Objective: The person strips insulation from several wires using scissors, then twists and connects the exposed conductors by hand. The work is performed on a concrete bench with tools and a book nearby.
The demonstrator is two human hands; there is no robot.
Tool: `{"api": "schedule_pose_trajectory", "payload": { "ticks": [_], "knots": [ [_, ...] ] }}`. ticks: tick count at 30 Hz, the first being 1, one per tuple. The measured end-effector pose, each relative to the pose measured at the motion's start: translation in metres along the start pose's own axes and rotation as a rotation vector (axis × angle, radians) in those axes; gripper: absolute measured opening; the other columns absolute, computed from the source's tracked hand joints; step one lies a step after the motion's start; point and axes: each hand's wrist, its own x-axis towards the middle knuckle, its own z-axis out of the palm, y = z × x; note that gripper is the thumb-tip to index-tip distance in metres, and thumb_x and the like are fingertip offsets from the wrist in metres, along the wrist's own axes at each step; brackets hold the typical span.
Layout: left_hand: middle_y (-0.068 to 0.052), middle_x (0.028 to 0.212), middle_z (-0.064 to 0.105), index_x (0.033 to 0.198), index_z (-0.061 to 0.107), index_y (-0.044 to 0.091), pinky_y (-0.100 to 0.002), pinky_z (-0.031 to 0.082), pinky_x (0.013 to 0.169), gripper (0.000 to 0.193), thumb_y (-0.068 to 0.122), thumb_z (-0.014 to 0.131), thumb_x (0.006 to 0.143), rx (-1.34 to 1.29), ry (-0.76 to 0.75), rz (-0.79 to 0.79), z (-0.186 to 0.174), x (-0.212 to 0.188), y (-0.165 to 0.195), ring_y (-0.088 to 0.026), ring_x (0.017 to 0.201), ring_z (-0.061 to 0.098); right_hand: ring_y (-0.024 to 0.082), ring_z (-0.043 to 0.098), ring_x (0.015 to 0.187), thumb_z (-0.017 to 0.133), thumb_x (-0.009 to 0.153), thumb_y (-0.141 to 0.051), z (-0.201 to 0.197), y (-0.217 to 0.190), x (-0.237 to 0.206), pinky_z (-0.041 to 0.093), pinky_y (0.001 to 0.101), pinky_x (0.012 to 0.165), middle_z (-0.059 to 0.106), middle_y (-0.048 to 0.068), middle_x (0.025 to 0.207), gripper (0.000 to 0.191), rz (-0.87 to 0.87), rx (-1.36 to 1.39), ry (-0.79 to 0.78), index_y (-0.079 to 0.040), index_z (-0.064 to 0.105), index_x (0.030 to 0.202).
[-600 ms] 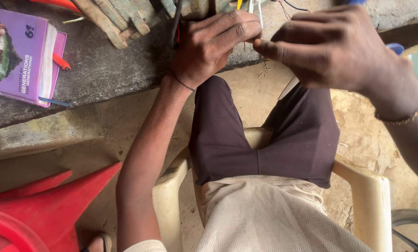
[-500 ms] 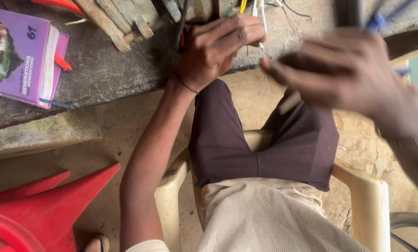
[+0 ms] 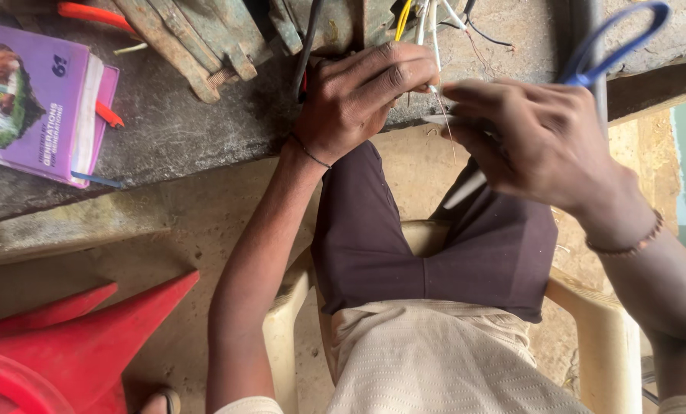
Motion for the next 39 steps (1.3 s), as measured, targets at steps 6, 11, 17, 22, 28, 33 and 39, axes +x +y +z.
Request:
{"api": "schedule_pose_trajectory", "payload": {
  "ticks": [6, 11, 17, 22, 28, 33, 39],
  "knots": [
    [0.002, 0.122, 0.069, 0.126, 0.069, 0.013, -0.03, 0.068, 0.093, 0.031, -0.004, 0.072, 0.101, -0.014, 0.041, 0.018, 0.007, 0.001, 0.001, -0.018, 0.111, 0.074, 0.011, 0.047, 0.048, 0.073, 0.099, -0.003, -0.011, -0.023, 0.021, 0.032, 0.0268, 0.037, 0.071, 0.008, 0.073, 0.012, -0.069, -0.165, 0.106, -0.006, 0.074, 0.111],
    [0.0, 0.123, 0.07, 0.128, 0.067, 0.01, -0.029, 0.068, 0.091, 0.029, -0.004, 0.071, 0.103, -0.078, 0.048, 0.019, 0.001, 0.0, -0.003, -0.017, 0.109, 0.076, 0.008, 0.053, 0.054, 0.067, 0.099, -0.008, -0.033, -0.086, -0.015, 0.035, 0.026, 0.041, 0.073, 0.008, 0.081, 0.012, 0.102, 0.115, 0.152, -0.008, 0.071, 0.111],
    [-0.002, 0.124, 0.069, 0.128, 0.066, 0.01, -0.029, 0.069, 0.093, 0.028, -0.005, 0.068, 0.105, -0.175, 0.011, -0.014, 0.001, 0.005, 0.0, -0.016, 0.109, 0.076, 0.011, 0.055, 0.059, 0.073, 0.102, -0.009, 0.024, -0.053, -0.037, 0.038, 0.0249, 0.046, 0.072, 0.011, 0.084, 0.012, 0.225, 0.245, 0.176, -0.001, 0.067, 0.107],
    [-0.003, 0.124, 0.07, 0.127, 0.066, 0.011, -0.029, 0.069, 0.094, 0.03, -0.008, 0.065, 0.104, -0.167, 0.01, -0.042, -0.002, 0.003, 0.005, -0.017, 0.109, 0.076, 0.009, 0.055, 0.064, 0.067, 0.109, -0.01, 0.033, -0.038, -0.01, 0.04, 0.0231, 0.052, 0.07, 0.01, 0.091, 0.021, 0.222, 0.186, 0.218, 0.009, 0.062, 0.119],
    [-0.003, 0.125, 0.07, 0.126, 0.067, 0.011, -0.028, 0.068, 0.088, 0.03, -0.009, 0.063, 0.104, -0.128, 0.021, -0.05, -0.002, -0.003, 0.003, -0.017, 0.11, 0.075, 0.009, 0.05, 0.058, 0.072, 0.11, -0.009, 0.024, -0.041, 0.007, 0.033, 0.0267, 0.043, 0.071, 0.008, 0.085, 0.008, 0.176, -0.003, 0.303, -0.007, 0.071, 0.118],
    [-0.002, 0.124, 0.07, 0.128, 0.066, 0.011, -0.028, 0.065, 0.091, 0.03, -0.009, 0.062, 0.105, -0.144, 0.02, -0.025, 0.002, -0.002, -0.005, -0.018, 0.111, 0.075, 0.006, 0.053, 0.055, 0.069, 0.101, -0.005, 0.01, -0.084, -0.025, 0.035, 0.0261, 0.042, 0.072, 0.005, 0.083, 0.019, 0.176, 0.204, 0.375, -0.009, 0.07, 0.119],
    [-0.004, 0.124, 0.069, 0.128, 0.062, 0.009, -0.03, 0.067, 0.099, 0.028, 0.0, 0.071, 0.103, -0.183, 0.031, -0.043, -0.002, 0.003, 0.002, -0.02, 0.115, 0.073, 0.01, 0.071, 0.075, 0.067, 0.106, -0.001, 0.037, -0.093, -0.018, 0.054, 0.0208, 0.056, 0.072, 0.008, 0.092, 0.017, 0.581, 0.466, 0.414, 0.001, 0.061, 0.121]
  ]
}}
